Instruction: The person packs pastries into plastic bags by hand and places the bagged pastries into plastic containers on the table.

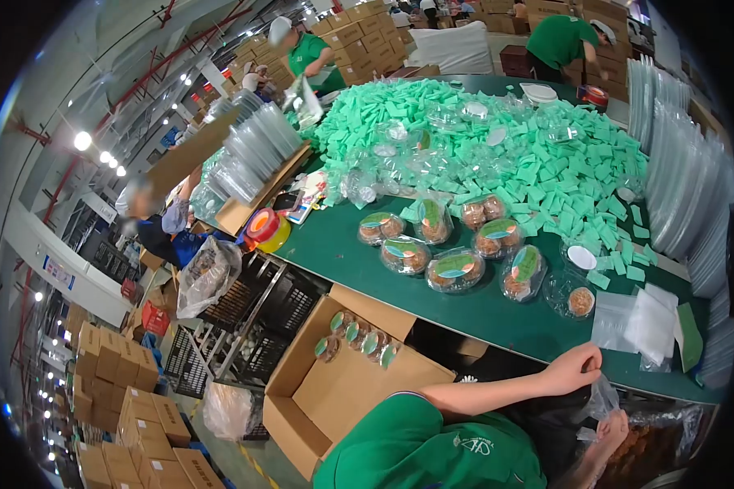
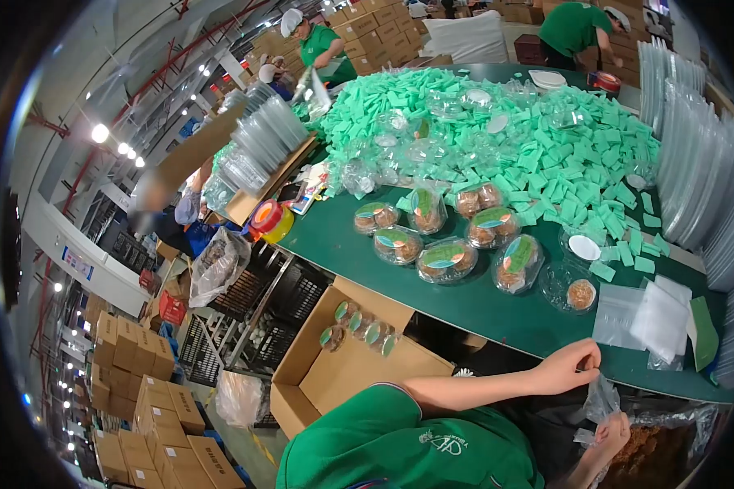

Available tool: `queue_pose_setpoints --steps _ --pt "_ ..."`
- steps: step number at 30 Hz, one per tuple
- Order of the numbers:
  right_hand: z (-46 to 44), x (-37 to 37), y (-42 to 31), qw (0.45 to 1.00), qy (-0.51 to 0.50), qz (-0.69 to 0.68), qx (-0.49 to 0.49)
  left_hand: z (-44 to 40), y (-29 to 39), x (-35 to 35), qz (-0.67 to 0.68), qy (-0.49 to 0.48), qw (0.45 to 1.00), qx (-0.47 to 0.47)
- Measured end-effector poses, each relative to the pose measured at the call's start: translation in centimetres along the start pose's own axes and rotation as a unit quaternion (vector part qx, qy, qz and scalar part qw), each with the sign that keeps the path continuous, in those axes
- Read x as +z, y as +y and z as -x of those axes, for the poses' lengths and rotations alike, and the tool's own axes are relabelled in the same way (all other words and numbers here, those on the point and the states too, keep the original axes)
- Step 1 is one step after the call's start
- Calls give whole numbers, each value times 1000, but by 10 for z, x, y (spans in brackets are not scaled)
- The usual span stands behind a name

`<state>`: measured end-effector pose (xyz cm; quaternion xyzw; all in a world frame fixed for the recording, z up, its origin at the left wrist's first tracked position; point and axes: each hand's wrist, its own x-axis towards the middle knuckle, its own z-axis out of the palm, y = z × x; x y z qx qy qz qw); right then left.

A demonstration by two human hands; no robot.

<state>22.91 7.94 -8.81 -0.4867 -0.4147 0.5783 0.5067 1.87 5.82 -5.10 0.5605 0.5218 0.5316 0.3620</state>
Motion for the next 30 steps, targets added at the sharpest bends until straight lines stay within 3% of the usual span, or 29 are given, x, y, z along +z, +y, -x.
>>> queue_pose_setpoints --steps 4,5,7,8,10,11,12,15,30 --pt "-2 -6 5 996 -77 8 40 3 31 -2 -82 38 962 256" --pt "-4 -7 6 993 -98 9 57 5 40 0 -89 -19 959 270" --pt "-6 5 25 974 -100 93 -179 11 46 8 -110 -105 943 296" --pt "-8 3 26 962 -86 114 -233 14 45 13 -106 -151 939 290" --pt "-5 13 13 926 -46 160 -338 17 36 20 -88 -142 944 283" --pt "8 22 5 991 6 3 -133 18 32 23 -80 -137 947 280" --pt "17 32 -6 983 57 -154 81 19 29 23 -72 -138 954 256" --pt "8 7 -2 988 -70 -76 114 23 18 26 -70 -138 966 208" --pt "29 42 -25 959 -241 149 -1 25 -36 33 -207 -232 943 117"
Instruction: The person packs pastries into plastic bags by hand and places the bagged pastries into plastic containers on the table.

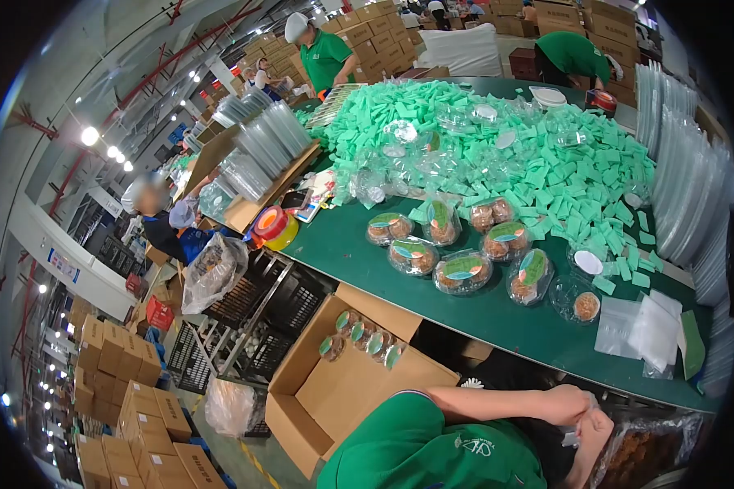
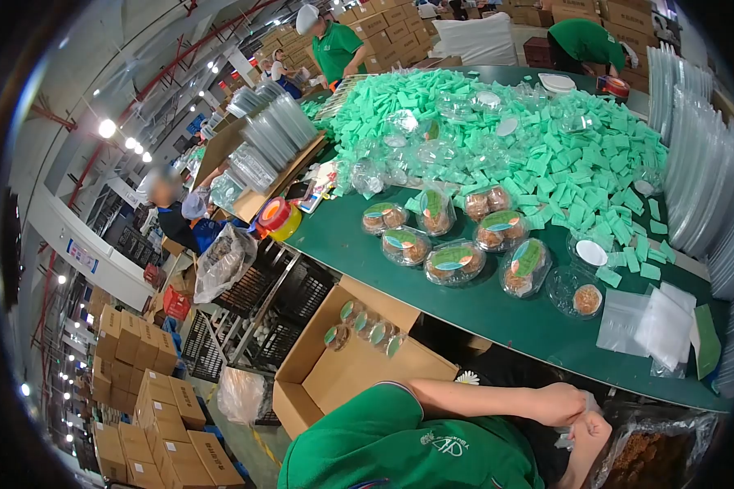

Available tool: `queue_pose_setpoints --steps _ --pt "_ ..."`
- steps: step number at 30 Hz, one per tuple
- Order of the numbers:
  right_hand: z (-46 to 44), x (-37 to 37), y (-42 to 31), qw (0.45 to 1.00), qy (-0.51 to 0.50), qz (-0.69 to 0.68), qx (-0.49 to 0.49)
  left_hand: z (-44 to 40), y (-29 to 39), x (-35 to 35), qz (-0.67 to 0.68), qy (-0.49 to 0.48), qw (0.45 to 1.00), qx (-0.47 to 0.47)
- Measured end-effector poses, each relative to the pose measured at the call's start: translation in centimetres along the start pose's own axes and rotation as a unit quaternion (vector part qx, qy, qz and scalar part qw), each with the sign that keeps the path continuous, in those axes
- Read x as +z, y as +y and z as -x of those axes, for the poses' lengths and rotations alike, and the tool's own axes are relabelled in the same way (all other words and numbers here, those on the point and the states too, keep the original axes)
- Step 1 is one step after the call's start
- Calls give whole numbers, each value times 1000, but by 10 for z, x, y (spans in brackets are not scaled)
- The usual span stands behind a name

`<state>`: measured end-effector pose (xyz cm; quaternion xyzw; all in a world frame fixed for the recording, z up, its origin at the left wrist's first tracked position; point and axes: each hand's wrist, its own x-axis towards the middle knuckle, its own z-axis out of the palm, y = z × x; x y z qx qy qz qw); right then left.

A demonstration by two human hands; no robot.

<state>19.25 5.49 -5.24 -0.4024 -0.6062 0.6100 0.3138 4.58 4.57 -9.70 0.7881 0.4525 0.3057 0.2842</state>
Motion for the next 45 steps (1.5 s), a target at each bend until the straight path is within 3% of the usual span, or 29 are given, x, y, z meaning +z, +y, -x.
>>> queue_pose_setpoints --steps 5,14,20,23,26,29,35,38,41,45 --pt "3 11 5 999 -29 5 -42 2 7 -13 81 27 996 2" --pt "7 15 6 1000 -9 16 -14 -5 -12 3 230 48 971 -32" --pt "6 19 15 999 -21 -6 -28 -15 0 11 521 73 847 -78" --pt "5 18 20 1000 5 5 -17 -18 -10 22 574 22 811 -113" --pt "3 13 38 998 32 -51 -31 -17 -1 12 539 -2 832 -132" --pt "4 9 37 999 31 -29 -13 -17 -4 16 547 -59 818 -167" --pt "8 15 42 1000 -9 23 -2 -14 13 3 489 -47 859 -145" --pt "11 16 48 1000 -19 4 18 -17 1 13 532 -49 840 -88" --pt "10 15 54 998 -61 17 -21 -15 12 9 590 8 796 -137" --pt "13 23 33 997 -62 40 4 -18 7 13 564 23 811 -153"
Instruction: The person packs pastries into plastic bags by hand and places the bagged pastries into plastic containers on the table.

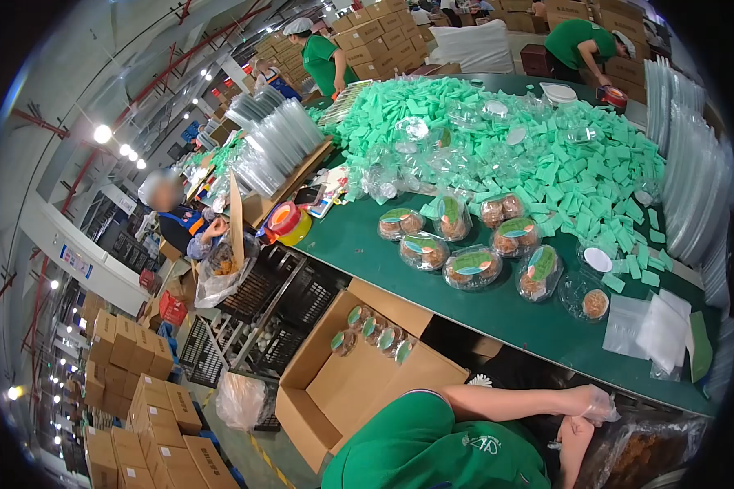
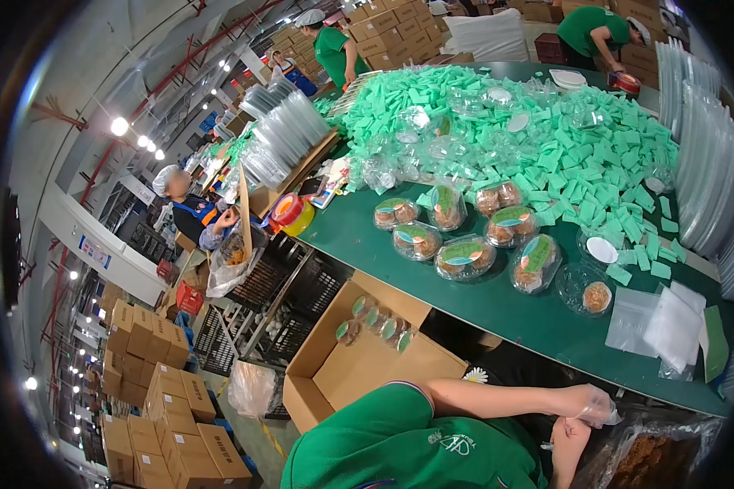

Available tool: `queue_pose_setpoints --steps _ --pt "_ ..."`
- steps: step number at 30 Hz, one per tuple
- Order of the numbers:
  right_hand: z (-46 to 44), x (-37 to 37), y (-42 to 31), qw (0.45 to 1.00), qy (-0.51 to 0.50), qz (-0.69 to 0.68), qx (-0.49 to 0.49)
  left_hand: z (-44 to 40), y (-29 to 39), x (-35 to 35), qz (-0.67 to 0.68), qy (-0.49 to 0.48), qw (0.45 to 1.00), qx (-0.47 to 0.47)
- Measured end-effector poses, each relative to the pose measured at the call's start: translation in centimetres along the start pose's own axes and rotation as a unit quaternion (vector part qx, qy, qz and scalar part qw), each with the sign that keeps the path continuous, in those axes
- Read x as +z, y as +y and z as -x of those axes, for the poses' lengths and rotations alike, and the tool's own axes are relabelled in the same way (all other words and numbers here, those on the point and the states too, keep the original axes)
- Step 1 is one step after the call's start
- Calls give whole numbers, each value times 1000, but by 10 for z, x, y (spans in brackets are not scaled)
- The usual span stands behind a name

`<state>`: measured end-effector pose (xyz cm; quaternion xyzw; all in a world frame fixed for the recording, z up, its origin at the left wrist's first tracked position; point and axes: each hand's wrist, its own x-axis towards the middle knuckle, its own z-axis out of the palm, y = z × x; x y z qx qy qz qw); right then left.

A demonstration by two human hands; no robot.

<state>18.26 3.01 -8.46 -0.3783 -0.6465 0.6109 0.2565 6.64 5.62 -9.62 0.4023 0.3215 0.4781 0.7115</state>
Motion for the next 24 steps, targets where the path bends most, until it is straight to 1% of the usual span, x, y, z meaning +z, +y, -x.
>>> queue_pose_setpoints --steps 2,8,14,20,24 --pt "0 -2 6 1000 -6 9 0 -2 -3 -3 -32 1 999 1" --pt "1 -2 8 1000 -1 -4 0 0 0 5 52 12 999 -8" --pt "2 -2 5 1000 -3 2 1 2 3 5 20 5 1000 -8" --pt "3 -1 7 1000 -3 -7 2 0 -3 6 28 18 999 -7" --pt "2 -2 17 1000 2 0 1 0 -2 5 9 16 1000 -12"
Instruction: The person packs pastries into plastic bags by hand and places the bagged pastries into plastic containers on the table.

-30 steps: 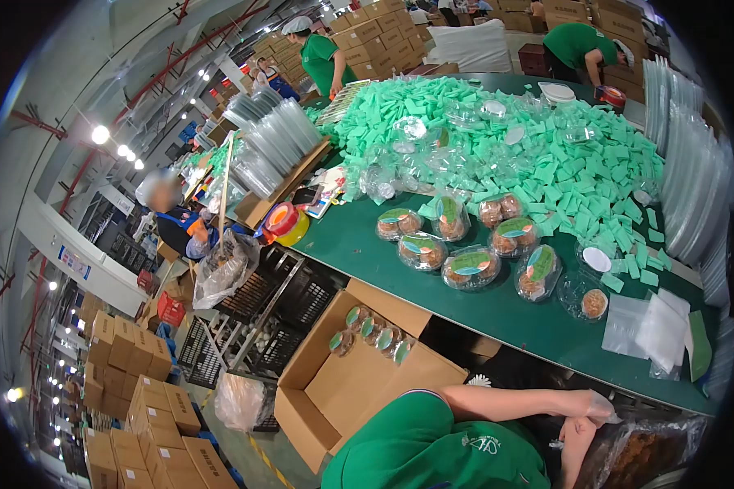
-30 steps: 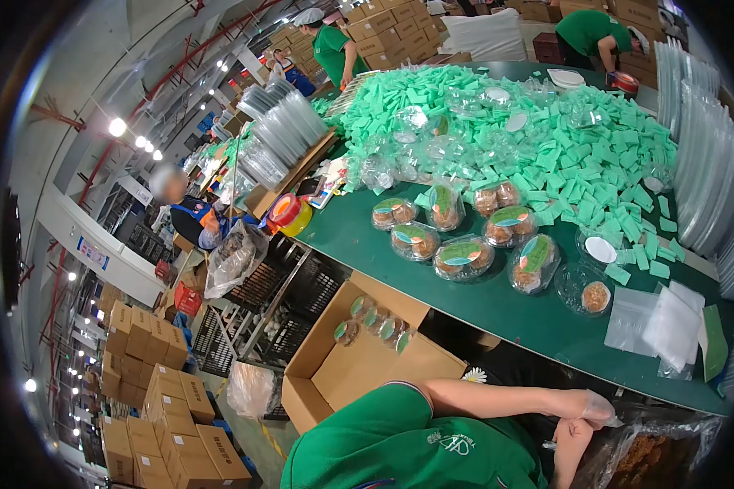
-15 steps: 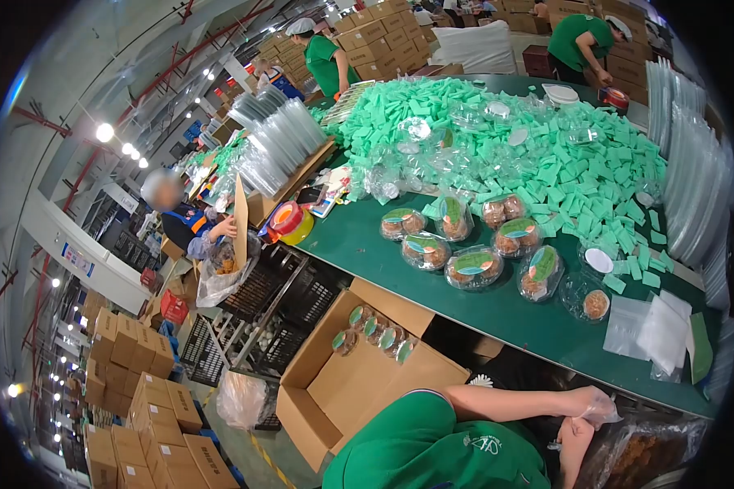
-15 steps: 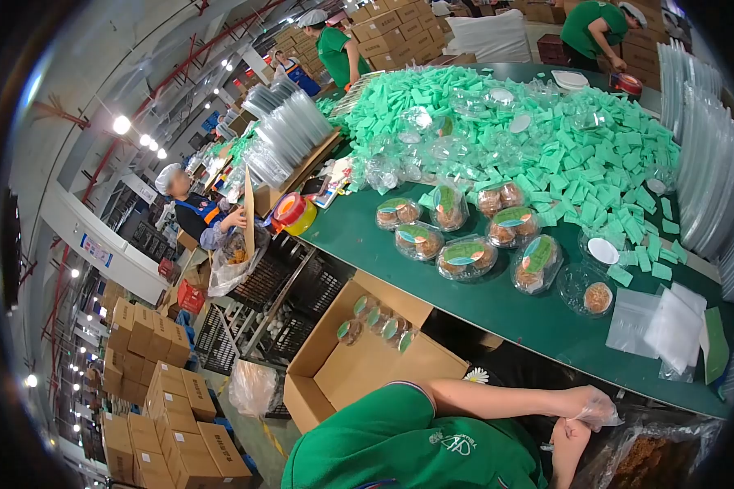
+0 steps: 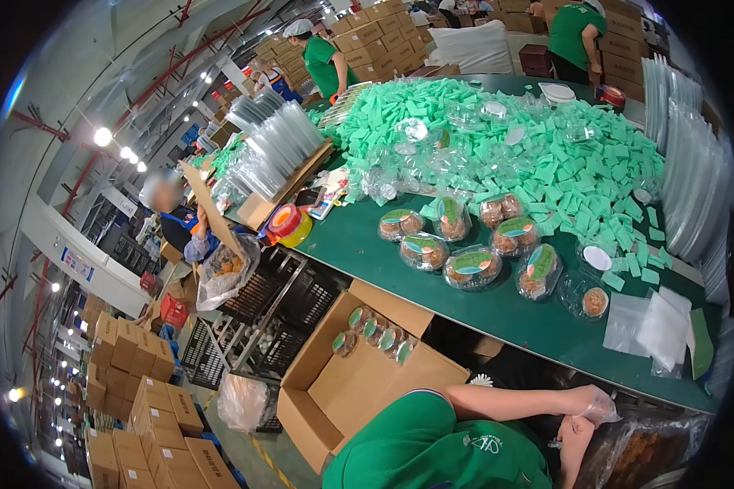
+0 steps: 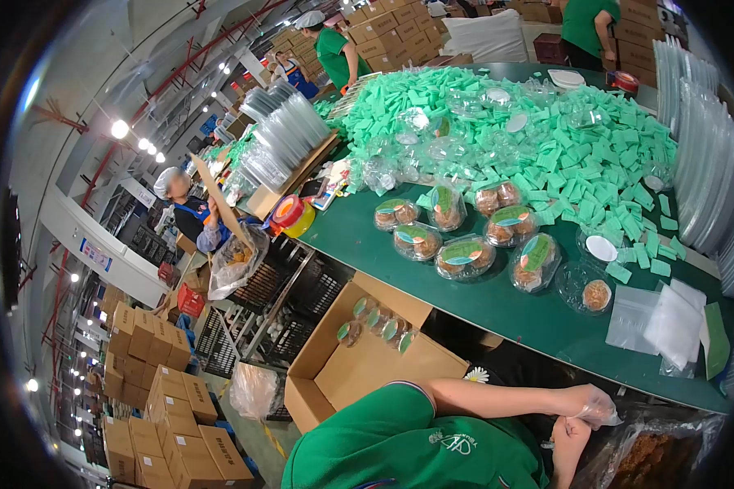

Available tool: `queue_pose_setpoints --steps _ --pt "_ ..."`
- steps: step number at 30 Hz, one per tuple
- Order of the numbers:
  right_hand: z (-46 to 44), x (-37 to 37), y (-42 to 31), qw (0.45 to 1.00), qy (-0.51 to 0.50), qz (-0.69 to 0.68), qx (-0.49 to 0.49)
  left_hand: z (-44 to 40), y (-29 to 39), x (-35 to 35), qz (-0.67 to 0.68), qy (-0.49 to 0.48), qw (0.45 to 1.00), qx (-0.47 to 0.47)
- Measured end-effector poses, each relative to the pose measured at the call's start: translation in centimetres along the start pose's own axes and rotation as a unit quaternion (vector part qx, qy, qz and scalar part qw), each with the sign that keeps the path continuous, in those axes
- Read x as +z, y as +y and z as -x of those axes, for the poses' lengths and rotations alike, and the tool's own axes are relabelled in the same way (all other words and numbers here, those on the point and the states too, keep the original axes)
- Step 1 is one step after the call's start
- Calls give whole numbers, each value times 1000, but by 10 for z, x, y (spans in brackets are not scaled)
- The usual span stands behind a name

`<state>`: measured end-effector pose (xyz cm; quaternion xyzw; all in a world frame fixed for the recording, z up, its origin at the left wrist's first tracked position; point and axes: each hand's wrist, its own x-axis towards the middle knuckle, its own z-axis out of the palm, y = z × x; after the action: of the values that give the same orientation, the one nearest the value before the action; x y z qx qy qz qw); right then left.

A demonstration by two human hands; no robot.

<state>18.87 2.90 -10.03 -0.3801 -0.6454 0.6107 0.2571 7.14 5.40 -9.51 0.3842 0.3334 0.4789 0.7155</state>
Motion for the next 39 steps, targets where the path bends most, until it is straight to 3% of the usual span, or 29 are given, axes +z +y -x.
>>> queue_pose_setpoints --steps 32,39 --pt "-1 2 -10 1000 8 -4 21 -5 -13 -12 -4 -28 1000 -13" --pt "-1 3 -9 999 12 -10 29 1 -8 -5 30 9 1000 -5"
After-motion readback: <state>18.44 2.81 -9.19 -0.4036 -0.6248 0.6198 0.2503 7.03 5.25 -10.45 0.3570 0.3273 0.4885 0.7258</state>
